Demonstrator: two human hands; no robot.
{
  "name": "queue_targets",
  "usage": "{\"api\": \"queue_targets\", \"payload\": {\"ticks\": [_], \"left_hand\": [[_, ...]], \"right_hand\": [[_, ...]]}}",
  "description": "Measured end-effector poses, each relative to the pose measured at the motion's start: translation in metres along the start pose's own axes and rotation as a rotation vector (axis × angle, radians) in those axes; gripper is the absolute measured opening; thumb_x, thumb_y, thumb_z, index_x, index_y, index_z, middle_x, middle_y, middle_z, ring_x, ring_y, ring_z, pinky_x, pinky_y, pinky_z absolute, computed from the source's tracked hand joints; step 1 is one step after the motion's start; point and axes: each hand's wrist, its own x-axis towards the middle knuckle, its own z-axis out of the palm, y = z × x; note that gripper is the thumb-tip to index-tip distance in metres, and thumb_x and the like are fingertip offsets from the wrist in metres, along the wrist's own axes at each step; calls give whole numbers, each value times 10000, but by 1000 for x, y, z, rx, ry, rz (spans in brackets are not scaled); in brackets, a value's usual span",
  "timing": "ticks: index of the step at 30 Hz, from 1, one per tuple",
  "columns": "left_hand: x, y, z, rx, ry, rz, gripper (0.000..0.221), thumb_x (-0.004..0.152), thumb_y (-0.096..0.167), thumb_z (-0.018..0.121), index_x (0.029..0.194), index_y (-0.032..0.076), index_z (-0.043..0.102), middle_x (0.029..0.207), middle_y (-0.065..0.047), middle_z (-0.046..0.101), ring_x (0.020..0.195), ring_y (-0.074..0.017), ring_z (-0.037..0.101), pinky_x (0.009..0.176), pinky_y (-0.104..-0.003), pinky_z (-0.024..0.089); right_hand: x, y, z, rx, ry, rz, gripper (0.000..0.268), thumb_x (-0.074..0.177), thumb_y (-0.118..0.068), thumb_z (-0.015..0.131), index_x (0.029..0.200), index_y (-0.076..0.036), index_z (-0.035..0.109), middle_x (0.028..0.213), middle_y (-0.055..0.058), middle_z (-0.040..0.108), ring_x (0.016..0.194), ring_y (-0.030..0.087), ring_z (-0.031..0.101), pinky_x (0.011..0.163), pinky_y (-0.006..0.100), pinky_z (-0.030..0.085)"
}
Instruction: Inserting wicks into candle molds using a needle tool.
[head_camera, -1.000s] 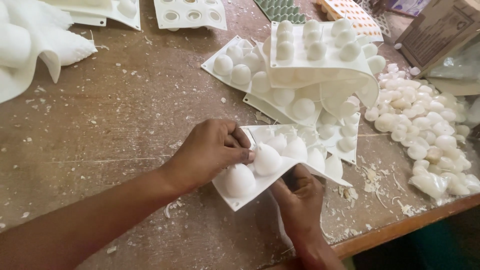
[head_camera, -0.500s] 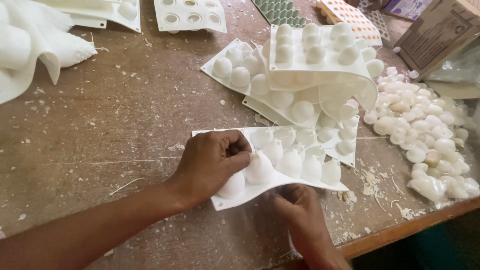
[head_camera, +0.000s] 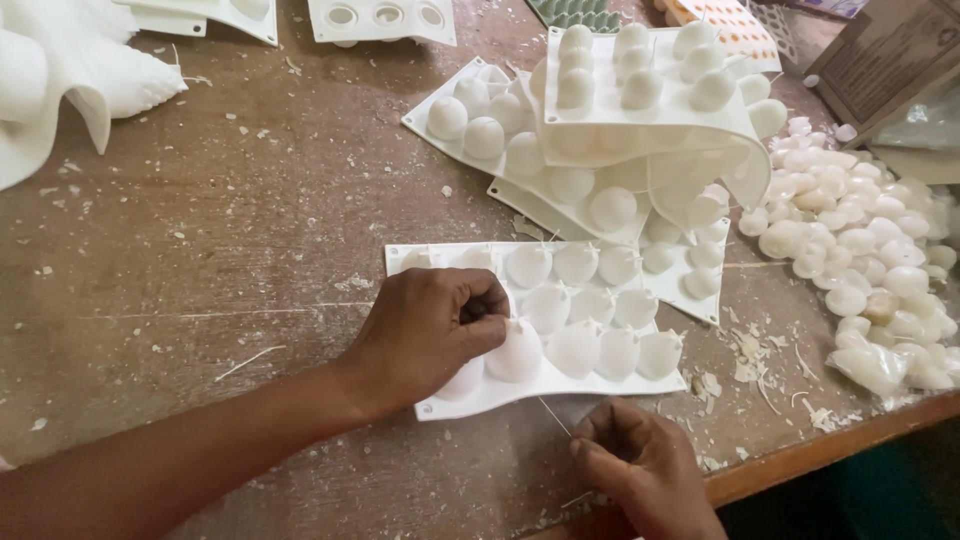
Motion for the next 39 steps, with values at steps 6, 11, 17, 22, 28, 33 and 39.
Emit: {"api": "queue_targets", "payload": {"ticks": [6,11,17,22,28,33,39], "left_hand": [[0,1,-3,174,-87,52,146,820,216,742,838,71,749,707,-66,753,607,-186,721,651,-355,572],[5,3,-19,296,-128,205,132,832,211,728,836,80,745,732,-92,745,647,-239,711,668,-398,556],[-9,50,-26,243,-244,41,218,932,339,646,982,159,759,780,-35,764,650,-186,722,648,-331,585],[-31,42,5,-254,-268,192,224,900,250,740,1055,92,773,918,-10,776,789,-85,745,663,-251,610],[-36,32,20,-637,-288,-85,156,911,138,753,1015,27,790,925,-49,806,858,-91,713,795,-268,596],[-39,31,13,-812,-206,-27,144,1034,86,584,1122,-17,633,963,-91,730,909,-143,722,844,-317,642],[-49,36,8,-597,-173,-97,215,1056,105,539,1219,-2,631,847,-85,728,776,-123,665,669,-276,641]], "right_hand": [[-19,-10,-60,-675,-150,-73,136,833,-156,813,902,-74,730,804,39,714,733,110,717,672,281,632],[-36,12,-105,-580,-40,-145,127,870,-148,785,954,-100,702,864,53,683,759,144,700,654,305,629],[-51,-4,-53,-228,176,-310,110,879,-45,759,942,-25,672,867,116,668,697,153,690,550,304,602],[-39,2,-12,67,192,-375,103,853,-1,760,896,16,668,795,123,712,669,132,682,538,280,558],[-29,-19,6,181,-107,-538,65,869,14,755,904,22,700,812,90,723,727,125,689,639,250,563],[-31,-27,-48,-161,286,-515,152,839,-47,774,977,14,759,881,81,774,810,111,713,722,238,572],[-40,-26,-91,-516,385,-411,160,820,-83,809,956,-20,752,833,62,777,706,100,725,602,248,568]]}}
